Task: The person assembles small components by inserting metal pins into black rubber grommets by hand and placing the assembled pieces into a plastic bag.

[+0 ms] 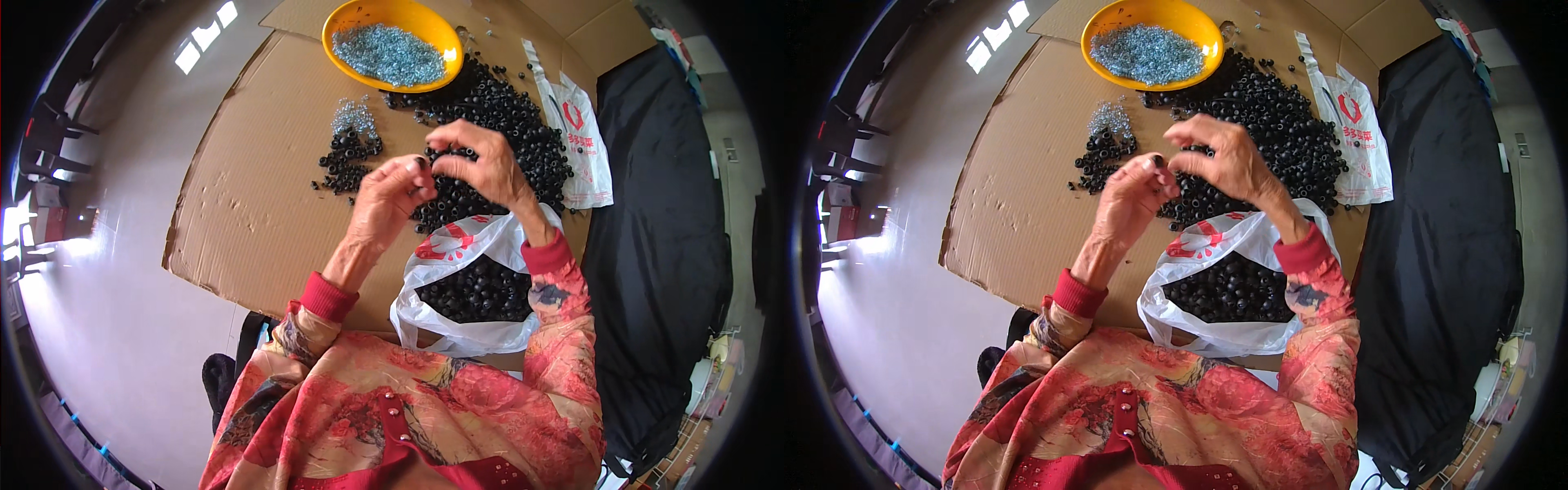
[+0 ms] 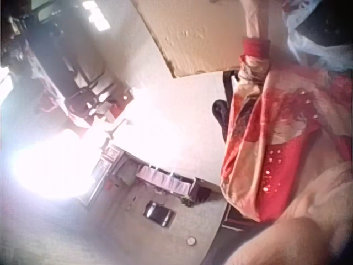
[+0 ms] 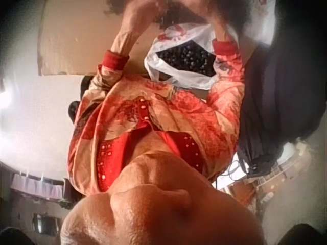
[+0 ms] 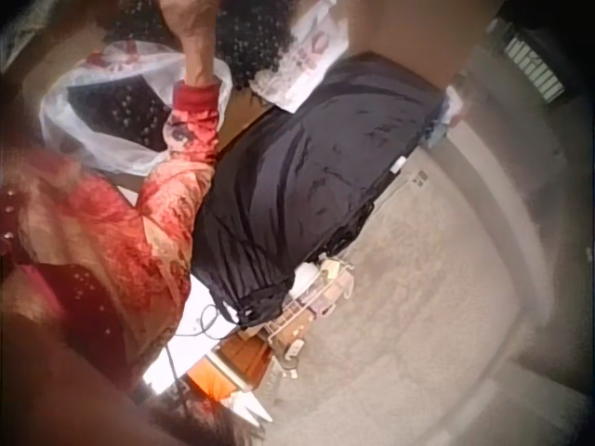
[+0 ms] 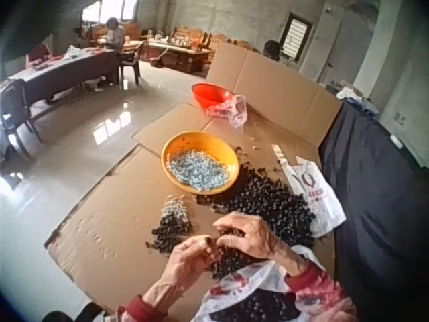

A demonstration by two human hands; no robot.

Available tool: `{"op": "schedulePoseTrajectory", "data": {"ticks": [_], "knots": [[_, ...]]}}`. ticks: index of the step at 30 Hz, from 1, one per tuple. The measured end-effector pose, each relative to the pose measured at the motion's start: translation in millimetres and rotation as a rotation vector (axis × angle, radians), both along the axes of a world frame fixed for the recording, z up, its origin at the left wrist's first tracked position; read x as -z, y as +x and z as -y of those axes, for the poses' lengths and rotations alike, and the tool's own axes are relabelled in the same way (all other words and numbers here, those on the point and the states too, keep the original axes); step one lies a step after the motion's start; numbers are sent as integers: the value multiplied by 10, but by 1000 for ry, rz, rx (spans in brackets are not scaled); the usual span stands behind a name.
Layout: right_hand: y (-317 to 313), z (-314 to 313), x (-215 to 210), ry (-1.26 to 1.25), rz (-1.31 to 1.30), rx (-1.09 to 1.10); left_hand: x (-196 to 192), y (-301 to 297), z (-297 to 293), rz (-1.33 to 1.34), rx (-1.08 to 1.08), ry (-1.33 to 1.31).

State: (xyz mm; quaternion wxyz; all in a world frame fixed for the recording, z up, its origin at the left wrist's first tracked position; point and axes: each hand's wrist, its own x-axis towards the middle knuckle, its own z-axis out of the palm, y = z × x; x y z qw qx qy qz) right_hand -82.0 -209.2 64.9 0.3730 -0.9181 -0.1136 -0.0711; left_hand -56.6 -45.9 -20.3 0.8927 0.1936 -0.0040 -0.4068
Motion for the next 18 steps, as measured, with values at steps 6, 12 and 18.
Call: {"op": "schedulePoseTrajectory", "data": {"ticks": [6, 12, 18], "knots": [[450, 424, 554, -250, 43, 112, 103, 252, -175, 32, -141, 71], [657, 406, 885, -634, 163, 27, 120, 319, -204, 10, -149, 32], [730, 364, 947, -720, 157, -58, 95, 337, -210, -14, -105, -65]]}}
